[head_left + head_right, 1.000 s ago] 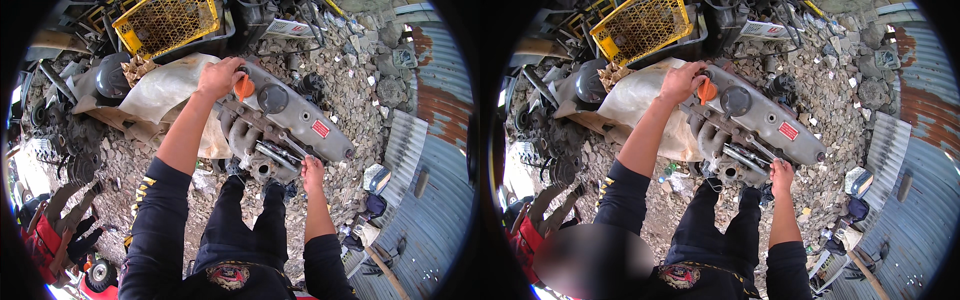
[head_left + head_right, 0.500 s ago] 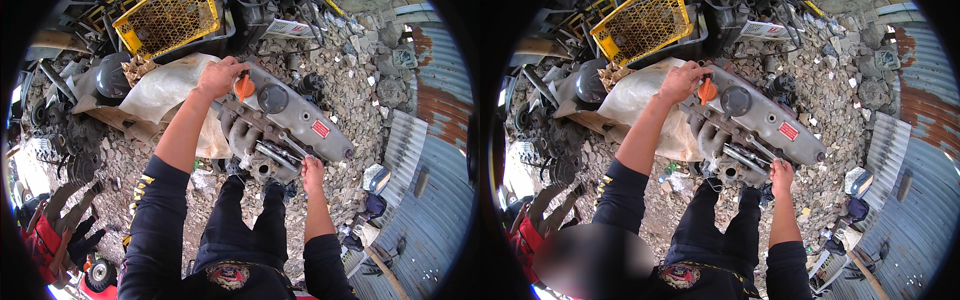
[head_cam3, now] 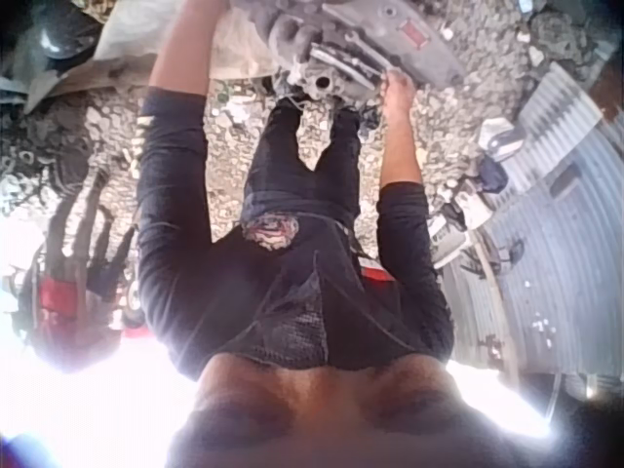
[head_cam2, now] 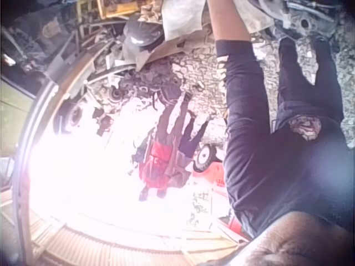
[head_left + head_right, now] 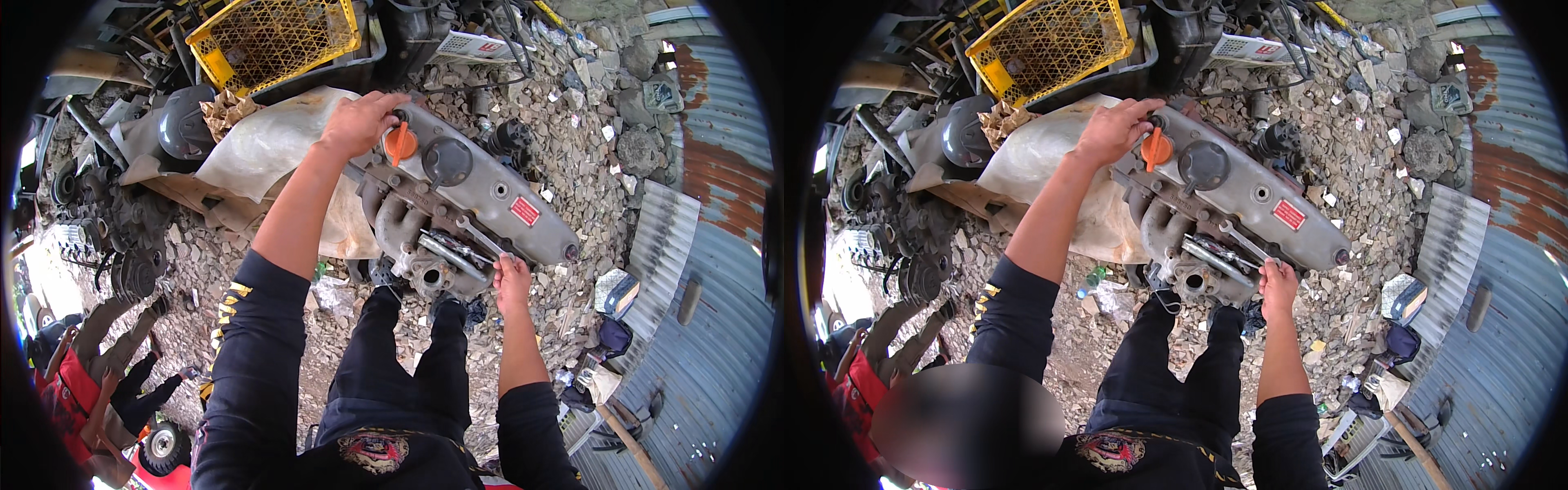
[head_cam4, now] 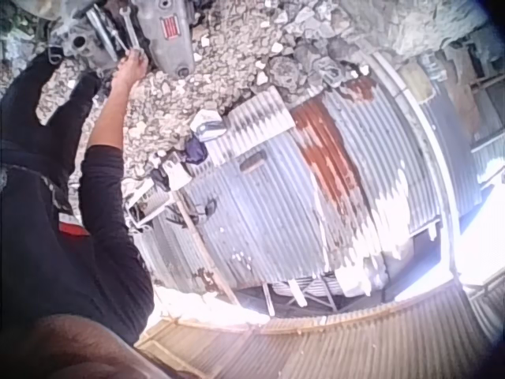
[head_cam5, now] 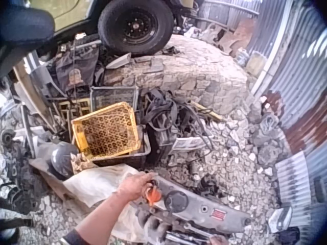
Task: The person uses a wrench to unscrew bolts from an engine's valve cover and then lifts the cover off by hand.
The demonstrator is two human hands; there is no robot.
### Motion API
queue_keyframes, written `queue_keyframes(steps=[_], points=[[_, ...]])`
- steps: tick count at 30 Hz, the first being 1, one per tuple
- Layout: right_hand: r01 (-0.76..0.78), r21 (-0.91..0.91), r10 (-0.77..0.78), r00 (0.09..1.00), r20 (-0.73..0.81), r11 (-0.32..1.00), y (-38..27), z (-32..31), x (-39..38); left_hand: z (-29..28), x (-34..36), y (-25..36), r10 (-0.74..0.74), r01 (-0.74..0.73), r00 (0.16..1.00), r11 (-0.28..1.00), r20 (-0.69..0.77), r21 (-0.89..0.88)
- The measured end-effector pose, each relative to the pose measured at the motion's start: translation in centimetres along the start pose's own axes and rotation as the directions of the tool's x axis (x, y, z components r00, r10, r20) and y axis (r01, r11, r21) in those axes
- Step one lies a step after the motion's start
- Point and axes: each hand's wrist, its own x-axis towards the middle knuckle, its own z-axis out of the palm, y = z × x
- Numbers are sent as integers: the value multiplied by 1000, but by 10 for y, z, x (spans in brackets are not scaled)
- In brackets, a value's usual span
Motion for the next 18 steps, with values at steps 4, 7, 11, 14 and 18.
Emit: queue_keyframes(steps=[4,7,11,14,18], points=[[0,6,0,1000,-3,1000,-1,-1,1,-2,0,2,3,-3,999,1000,34,7],[2,1,-2,1000,1,1000,-2,0,-1,1,1,-6,-24,23,999,999,39,31],[3,-6,-3,1000,1,1000,-3,0,-1,-1,-5,-2,-44,43,998,999,55,27],[-4,-5,4,1000,-4,1000,-3,1,-2,0,-2,-2,-60,52,994,995,94,86],[6,7,-6,1000,11,1000,-2,0,-3,1,-1,-2,-5,5,1000,999,9,34]])
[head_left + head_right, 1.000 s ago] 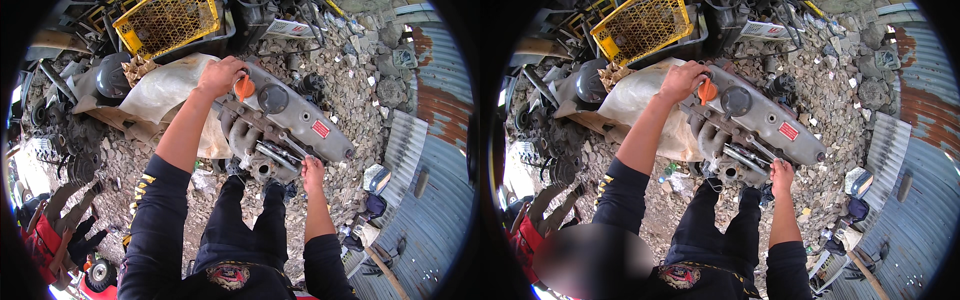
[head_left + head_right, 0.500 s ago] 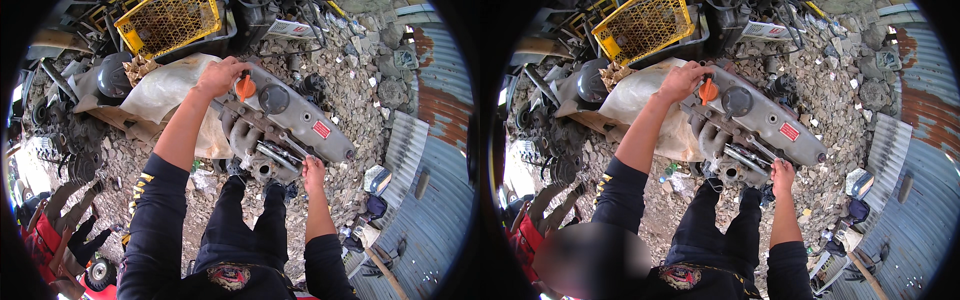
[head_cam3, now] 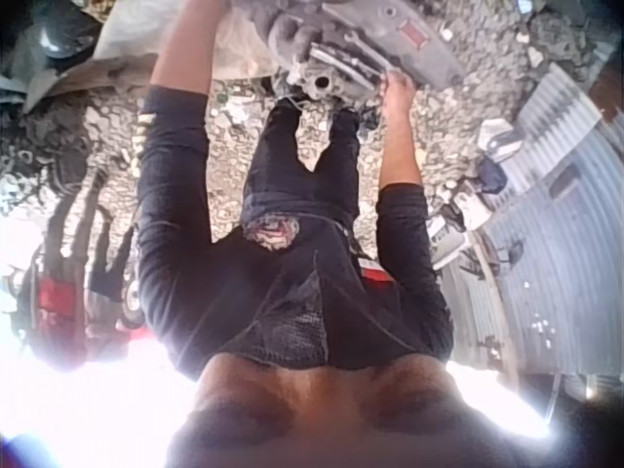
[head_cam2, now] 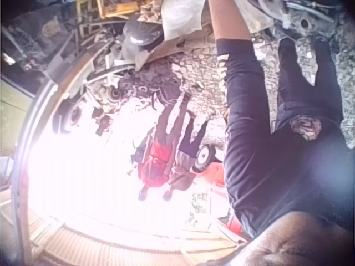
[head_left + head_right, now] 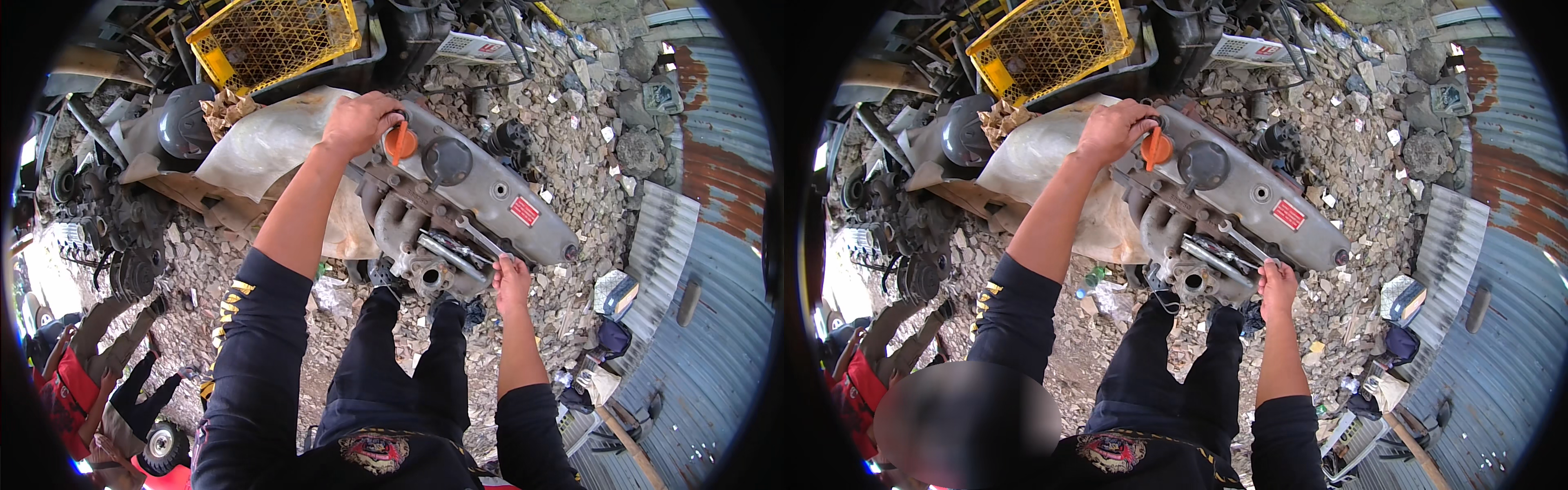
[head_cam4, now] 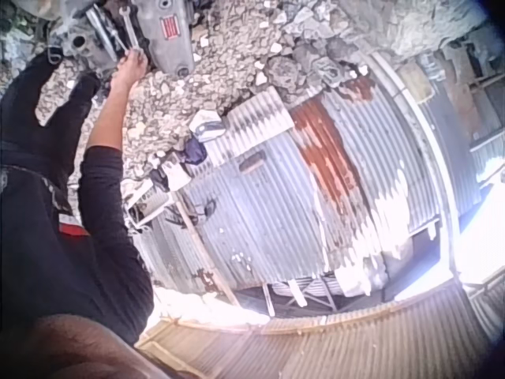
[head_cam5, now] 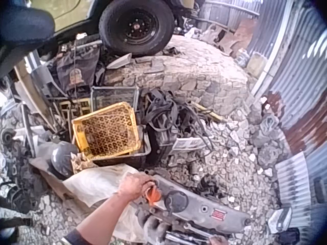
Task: The person uses a wrench to unscrew bolts from an engine's valve cover and then lifts the cover off by hand.
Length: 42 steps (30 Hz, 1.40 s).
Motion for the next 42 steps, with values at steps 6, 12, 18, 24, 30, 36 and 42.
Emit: queue_keyframes(steps=[6,12,18,24,30,36,42], points=[[0,26,0,1000,2,1000,0,0,0,3,-1,2,-7,3,1000,992,-27,-124],[-5,35,5,1000,7,999,3,-2,3,-5,8,3,-28,31,994,999,108,-25],[-12,25,12,1000,-1,1000,1,-1,2,-10,6,8,-10,18,990,998,142,-53],[-14,30,14,1000,11,999,1,-1,2,-16,10,11,-42,36,989,998,142,48],[-14,27,14,1000,0,1000,1,-2,4,-17,10,6,24,-17,987,999,157,-46],[18,42,-19,1000,20,999,0,-1,2,-10,2,15,-287,258,955,927,-71,-272],[47,17,-46,998,-32,999,-2,-5,-1,41,-77,35,-650,378,753,299,103,-876]])
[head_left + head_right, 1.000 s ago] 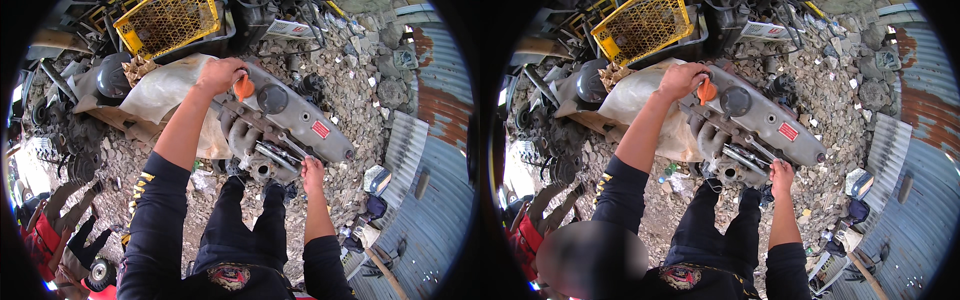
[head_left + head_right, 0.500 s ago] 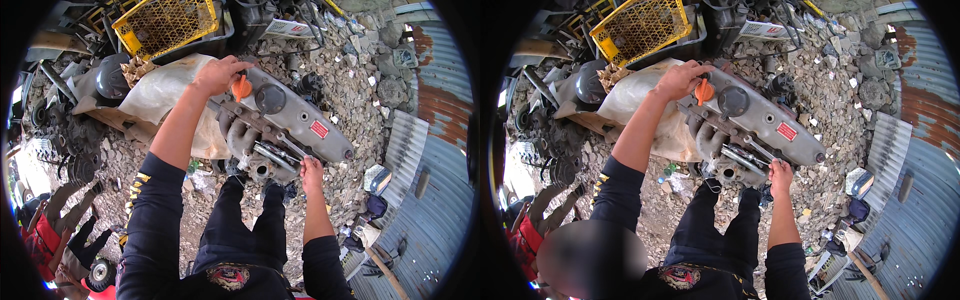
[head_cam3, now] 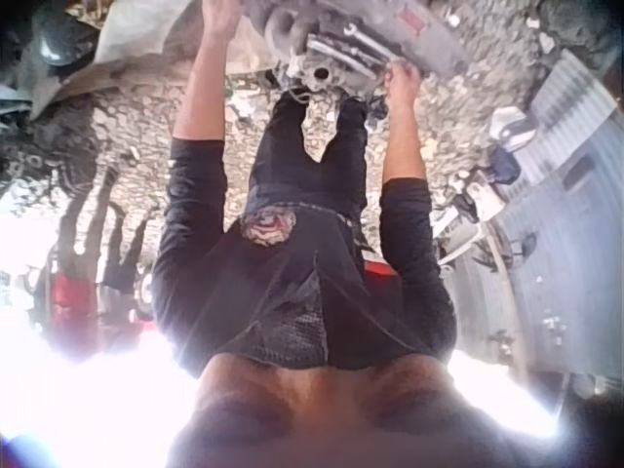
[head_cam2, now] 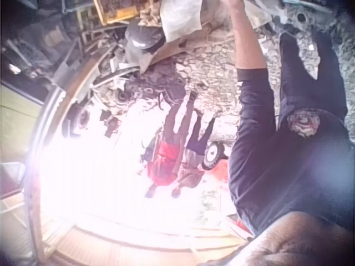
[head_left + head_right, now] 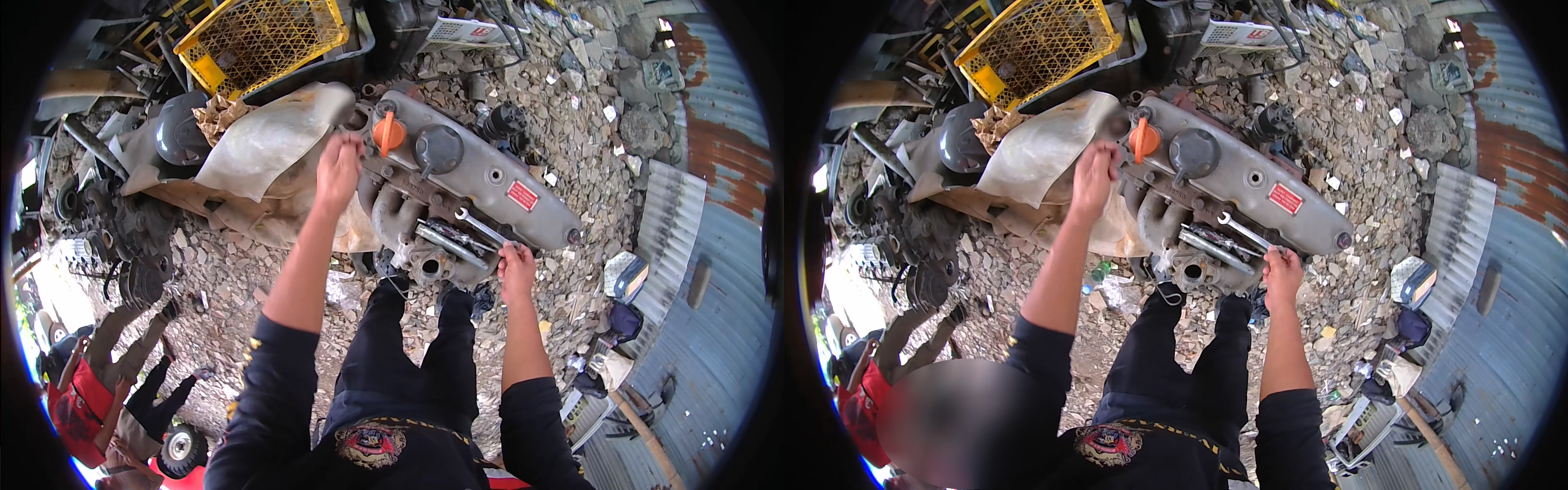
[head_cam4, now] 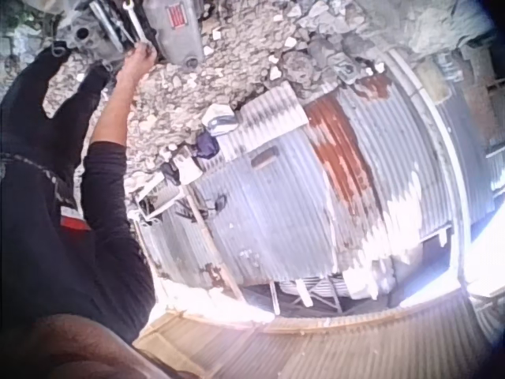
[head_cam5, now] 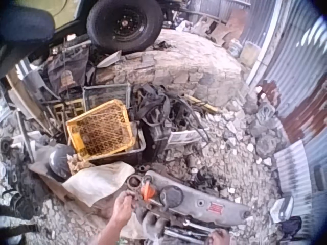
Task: The person uses a wrench to unscrew bolts from an engine's valve cover and then lifts the cover off by hand.
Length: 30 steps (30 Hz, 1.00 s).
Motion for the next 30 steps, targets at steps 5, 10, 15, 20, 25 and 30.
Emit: queue_keyframes(steps=[5,10,15,20,25,30], points=[[-24,-4,24,999,-46,1000,5,-4,4,26,-65,-84,-360,361,932,915,41,-179],[-39,12,39,999,-20,999,11,-6,4,45,-77,-108,-186,133,981,865,62,483],[-7,57,7,1000,-2,998,16,-7,5,52,-81,-100,4,-70,995,765,104,641],[-9,51,10,1000,-16,999,15,-6,5,54,-88,-94,-20,-21,997,855,75,518],[-18,5,18,998,-64,1000,14,-5,5,54,-92,-96,24,-22,1000,903,0,429],[-6,-6,5,997,-72,1000,14,-1,3,49,-99,-95,162,-183,983,808,87,560]])
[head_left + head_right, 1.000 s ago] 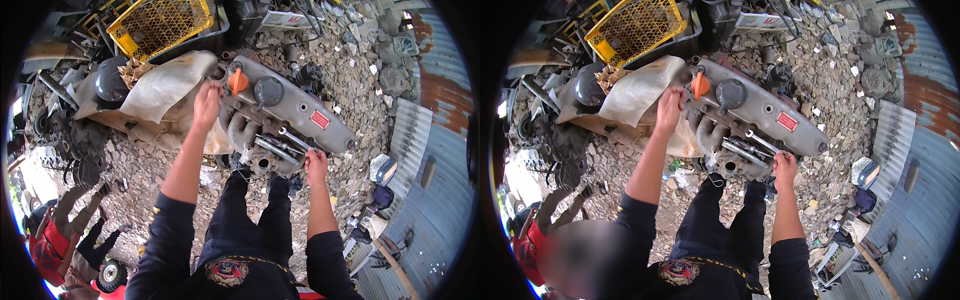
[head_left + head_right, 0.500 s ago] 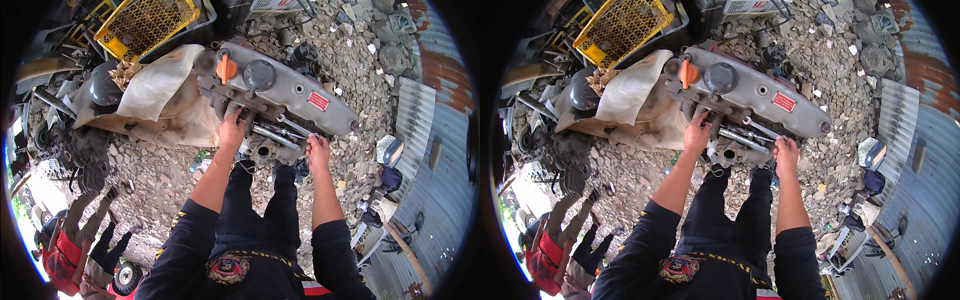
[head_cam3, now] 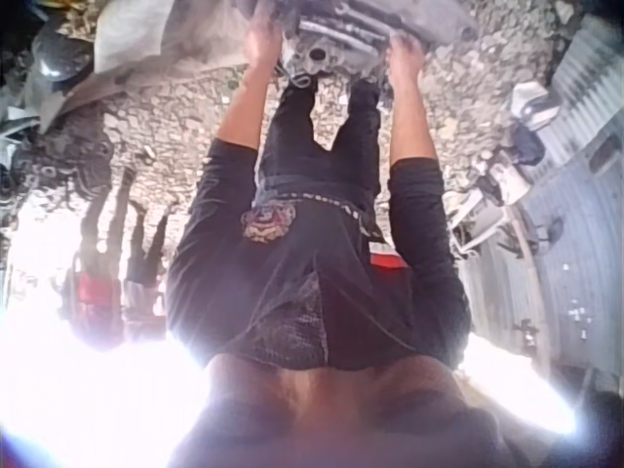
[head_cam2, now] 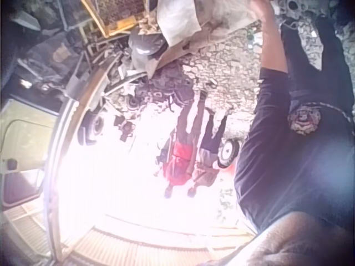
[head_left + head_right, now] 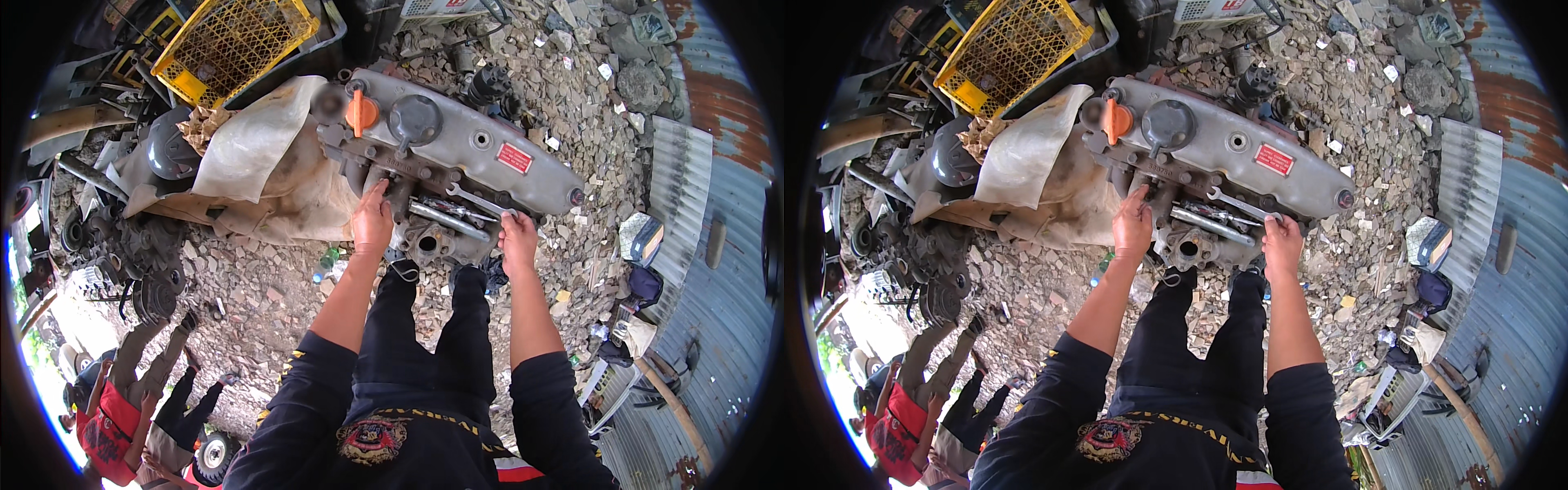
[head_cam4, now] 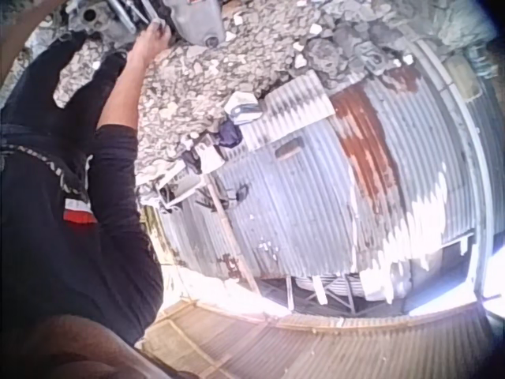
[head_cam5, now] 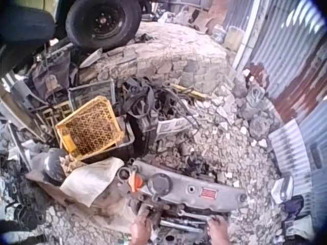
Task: The person uses a wrench to unscrew bolts from an engine's valve cover and then lifts the cover off by hand.
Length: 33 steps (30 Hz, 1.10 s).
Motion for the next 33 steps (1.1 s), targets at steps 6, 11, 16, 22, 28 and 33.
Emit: queue_keyframes(steps=[6,11,16,22,28,33], points=[[58,-59,-59,998,-16,997,7,6,1,-8,-6,-7,24,-25,999,999,-28,-38],[185,-138,-184,983,25,973,15,-3,9,-25,-28,-14,-68,70,997,993,22,-92],[340,-585,-389,920,45,737,-31,-18,-24,-61,-87,-62,-214,214,976,977,34,10],[567,-815,-642,581,500,-122,-122,-28,-17,-104,-159,-95,-300,289,952,945,52,155],[588,-763,-330,687,647,-269,-154,-21,27,-98,-187,-74,-365,365,931,930,6,32],[685,-694,-285,635,718,-220,-157,-21,40,-63,-185,-43,-356,349,931,932,-78,-96]])
